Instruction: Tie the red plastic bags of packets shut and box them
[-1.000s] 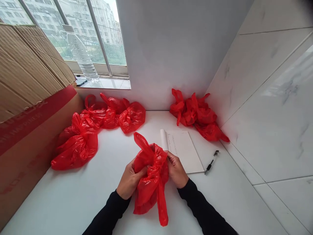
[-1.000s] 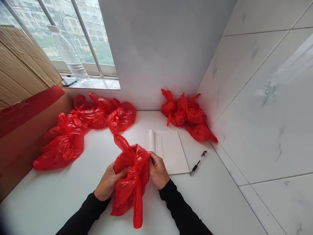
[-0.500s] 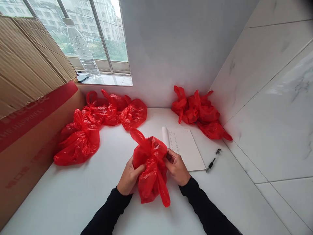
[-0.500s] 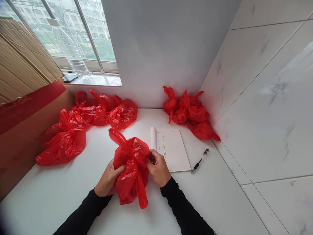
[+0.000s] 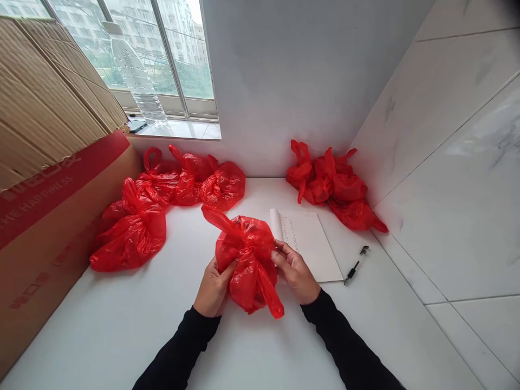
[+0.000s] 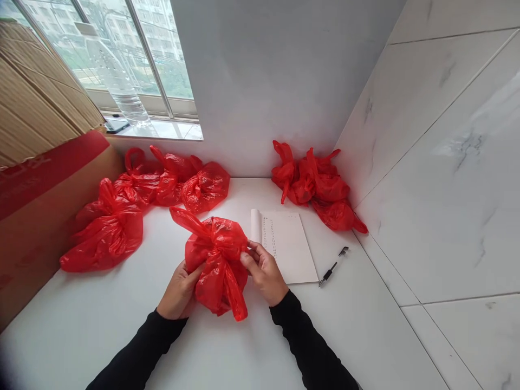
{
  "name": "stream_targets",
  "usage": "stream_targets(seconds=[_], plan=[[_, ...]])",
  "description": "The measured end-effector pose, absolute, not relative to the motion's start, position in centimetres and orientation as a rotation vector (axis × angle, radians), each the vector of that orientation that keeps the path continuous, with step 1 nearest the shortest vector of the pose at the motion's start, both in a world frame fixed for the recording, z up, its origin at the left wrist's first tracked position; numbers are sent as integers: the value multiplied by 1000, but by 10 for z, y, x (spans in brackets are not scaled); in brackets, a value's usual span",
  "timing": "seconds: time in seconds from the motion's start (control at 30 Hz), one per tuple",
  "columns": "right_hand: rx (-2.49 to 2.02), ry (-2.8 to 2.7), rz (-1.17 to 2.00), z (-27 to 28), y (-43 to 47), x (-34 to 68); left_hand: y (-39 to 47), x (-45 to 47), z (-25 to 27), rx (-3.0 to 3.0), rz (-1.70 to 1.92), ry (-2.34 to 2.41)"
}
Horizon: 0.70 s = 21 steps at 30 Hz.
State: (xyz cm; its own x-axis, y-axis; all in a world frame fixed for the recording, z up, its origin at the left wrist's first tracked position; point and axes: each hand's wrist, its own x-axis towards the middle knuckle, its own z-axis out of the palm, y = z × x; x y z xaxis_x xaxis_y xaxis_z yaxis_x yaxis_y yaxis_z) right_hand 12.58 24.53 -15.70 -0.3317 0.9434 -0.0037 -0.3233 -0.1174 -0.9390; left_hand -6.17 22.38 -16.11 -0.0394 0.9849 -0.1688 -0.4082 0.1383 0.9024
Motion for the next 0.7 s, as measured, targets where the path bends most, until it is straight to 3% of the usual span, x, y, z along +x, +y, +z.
stream_targets(seconds=[0.37,0.7], plan=[[-829,-1242,1475,-154,246,127,218,-66,-151,967,1172,982],[-870,-1343,1512,-151,240,122,221,-68,-157,951,1287,1067]])
